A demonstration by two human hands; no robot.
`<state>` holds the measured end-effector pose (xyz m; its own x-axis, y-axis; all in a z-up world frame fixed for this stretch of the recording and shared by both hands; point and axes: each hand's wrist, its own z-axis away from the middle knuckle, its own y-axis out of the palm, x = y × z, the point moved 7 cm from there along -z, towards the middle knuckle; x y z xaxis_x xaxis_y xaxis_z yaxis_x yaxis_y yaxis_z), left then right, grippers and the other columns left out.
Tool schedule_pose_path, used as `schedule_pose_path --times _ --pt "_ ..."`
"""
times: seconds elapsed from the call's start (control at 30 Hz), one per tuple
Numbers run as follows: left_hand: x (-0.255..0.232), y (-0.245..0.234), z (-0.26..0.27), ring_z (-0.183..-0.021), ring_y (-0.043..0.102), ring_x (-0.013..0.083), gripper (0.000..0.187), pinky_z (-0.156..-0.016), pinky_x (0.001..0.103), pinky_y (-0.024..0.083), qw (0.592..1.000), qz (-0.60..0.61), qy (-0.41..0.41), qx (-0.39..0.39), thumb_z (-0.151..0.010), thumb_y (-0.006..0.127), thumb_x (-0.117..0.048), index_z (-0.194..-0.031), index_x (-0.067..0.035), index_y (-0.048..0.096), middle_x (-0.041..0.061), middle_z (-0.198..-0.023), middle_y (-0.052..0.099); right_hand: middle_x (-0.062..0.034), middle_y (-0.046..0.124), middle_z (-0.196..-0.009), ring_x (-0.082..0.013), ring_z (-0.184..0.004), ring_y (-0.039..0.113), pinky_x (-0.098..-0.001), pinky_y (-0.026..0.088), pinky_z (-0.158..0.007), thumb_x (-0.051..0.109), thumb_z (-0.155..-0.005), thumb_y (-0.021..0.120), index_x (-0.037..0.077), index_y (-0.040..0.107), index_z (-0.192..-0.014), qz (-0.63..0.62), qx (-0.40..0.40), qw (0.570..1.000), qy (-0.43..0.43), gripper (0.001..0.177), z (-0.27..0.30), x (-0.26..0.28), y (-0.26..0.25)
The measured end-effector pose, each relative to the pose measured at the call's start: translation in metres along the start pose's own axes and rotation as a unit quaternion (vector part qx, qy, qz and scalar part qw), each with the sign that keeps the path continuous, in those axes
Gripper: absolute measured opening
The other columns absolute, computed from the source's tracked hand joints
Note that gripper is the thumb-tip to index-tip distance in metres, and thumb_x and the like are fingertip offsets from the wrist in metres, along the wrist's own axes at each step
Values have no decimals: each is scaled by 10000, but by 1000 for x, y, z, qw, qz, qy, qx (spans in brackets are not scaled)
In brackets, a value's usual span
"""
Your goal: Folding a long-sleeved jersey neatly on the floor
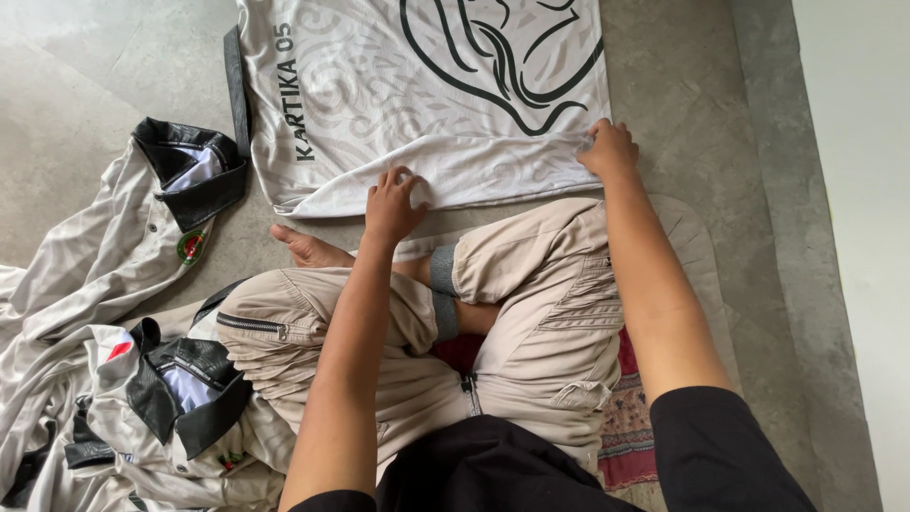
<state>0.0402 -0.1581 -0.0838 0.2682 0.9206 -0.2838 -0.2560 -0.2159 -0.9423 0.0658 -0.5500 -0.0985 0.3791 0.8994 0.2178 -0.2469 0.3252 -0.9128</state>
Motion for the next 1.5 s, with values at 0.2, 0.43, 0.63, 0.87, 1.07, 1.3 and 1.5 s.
schedule_pose_path --times 0.2,0.43,0.63,0.87,1.07,1.3,1.5 --pt "15 -51 -12 -1146 465 360 599 -847 494 459 993 55 -35 -100 -764 673 -402 -1269 -131 499 172 -1289 423 -230 344 -1316 -397 -1238 352 -510 337 -976 465 -795 615 89 399 -1311 -15 -15 997 -72 673 47 79 -56" --pt "85 -73 -65 -1336 213 342 652 -1030 493 241 993 19 -113 -32 -890 435 -519 -1423 -177 282 122 -1487 148 -142 74 -1475 -335 -1350 81 -500 167 -1061 427 -905 471 170 258 -1414 -36 -19 993 -115 609 1 119 -52" --pt "137 -90 -140 -1349 164 346 636 -1037 500 203 990 19 -123 -69 -893 481 -482 -1424 -179 305 128 -1484 135 -175 98 -1472 -397 -1343 107 -528 164 -1061 437 -906 521 175 318 -1438 -36 -120 982 -139 627 -89 127 -36" --pt "217 -78 -248 -1332 64 356 727 -1016 615 171 985 -24 -138 -101 -887 501 -612 -1457 -201 312 101 -1478 106 -138 38 -1483 -360 -1351 5 -548 88 -1094 440 -970 512 212 240 -1480 -18 -104 991 -88 622 -174 150 -28" --pt "235 -114 -296 -1300 56 358 699 -1030 589 136 984 -12 -171 -56 -939 514 -549 -1460 -138 292 156 -1451 121 -211 298 -1369 -421 -1226 254 -568 252 -973 374 -967 625 136 357 -1399 10 -207 954 -217 560 -229 178 -34" --pt "135 -90 -242 -1145 418 380 493 -905 515 352 993 -77 74 -60 -942 510 -417 -1233 -20 492 241 -1283 423 -210 277 -1413 -394 -1310 241 -597 292 -957 328 -898 602 97 401 -1371 -17 -226 931 -286 563 -145 183 -21" --pt "42 -41 -99 -822 532 227 354 -649 386 433 946 -100 267 -157 -709 623 -512 -871 -205 555 14 -846 507 -48 635 -911 -260 -930 608 -446 404 -791 426 -748 592 226 615 -979 77 -137 911 -381 307 -32 185 24"
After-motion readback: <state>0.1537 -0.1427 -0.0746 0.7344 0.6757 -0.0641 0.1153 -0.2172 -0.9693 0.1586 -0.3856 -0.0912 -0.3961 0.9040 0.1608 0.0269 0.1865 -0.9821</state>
